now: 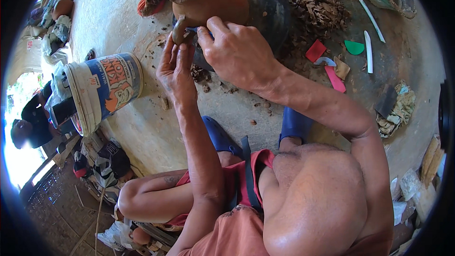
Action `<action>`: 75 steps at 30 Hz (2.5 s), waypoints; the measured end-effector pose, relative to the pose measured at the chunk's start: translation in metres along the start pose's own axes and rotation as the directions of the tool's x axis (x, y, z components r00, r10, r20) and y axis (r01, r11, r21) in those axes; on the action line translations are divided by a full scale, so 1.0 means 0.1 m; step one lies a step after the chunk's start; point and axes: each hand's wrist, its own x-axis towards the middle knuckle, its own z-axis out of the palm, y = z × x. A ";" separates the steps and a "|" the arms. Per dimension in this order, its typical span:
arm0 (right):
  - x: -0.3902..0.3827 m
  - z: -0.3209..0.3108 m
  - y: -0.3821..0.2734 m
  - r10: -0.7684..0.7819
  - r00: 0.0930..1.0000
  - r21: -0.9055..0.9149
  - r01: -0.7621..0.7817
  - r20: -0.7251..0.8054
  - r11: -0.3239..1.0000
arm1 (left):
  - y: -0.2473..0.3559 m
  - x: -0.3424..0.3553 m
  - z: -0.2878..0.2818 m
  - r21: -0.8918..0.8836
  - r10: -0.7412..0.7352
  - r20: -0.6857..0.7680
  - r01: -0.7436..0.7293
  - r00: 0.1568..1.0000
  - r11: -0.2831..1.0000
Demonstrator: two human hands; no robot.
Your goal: The person shapes a clay pot on a manual wheel by scraping the surface with a green plastic tool, then uses a blue tool to carve decorative markings around the neck of the pot.
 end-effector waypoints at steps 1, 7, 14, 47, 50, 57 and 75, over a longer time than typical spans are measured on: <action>0.01 -0.01 0.00 0.024 0.995 0.036 -0.027 0.093 0.999 | 0.00 -0.01 0.00 0.008 -0.001 0.007 0.001 1.000 1.000; 0.17 0.09 0.23 0.072 0.971 0.390 -0.159 0.229 0.907 | 0.03 -0.03 0.00 0.032 -0.019 -0.023 0.020 1.000 0.999; -0.07 0.26 0.29 0.268 0.963 0.737 -0.173 -0.011 0.654 | 0.11 -0.10 0.06 0.009 -0.035 0.078 0.035 0.996 0.999; -0.63 0.11 0.37 0.471 0.840 0.939 -0.338 0.271 0.062 | -0.92 -0.24 -0.39 -0.059 -0.504 -0.114 0.501 0.856 0.863; -0.81 -0.03 0.54 0.641 0.742 0.853 -0.453 0.199 0.259 | -0.94 -0.46 -0.13 -0.125 -0.561 -0.085 0.550 0.823 0.826; -0.99 -0.25 0.50 0.582 0.813 0.600 -0.476 0.021 0.643 | -1.03 -0.92 0.46 -0.291 -0.763 0.044 0.739 0.645 0.608; -0.10 0.02 1.11 0.111 0.914 -0.171 -0.190 -0.390 0.967 | -1.02 -0.44 -0.01 -0.283 -0.617 -0.195 0.559 0.762 0.779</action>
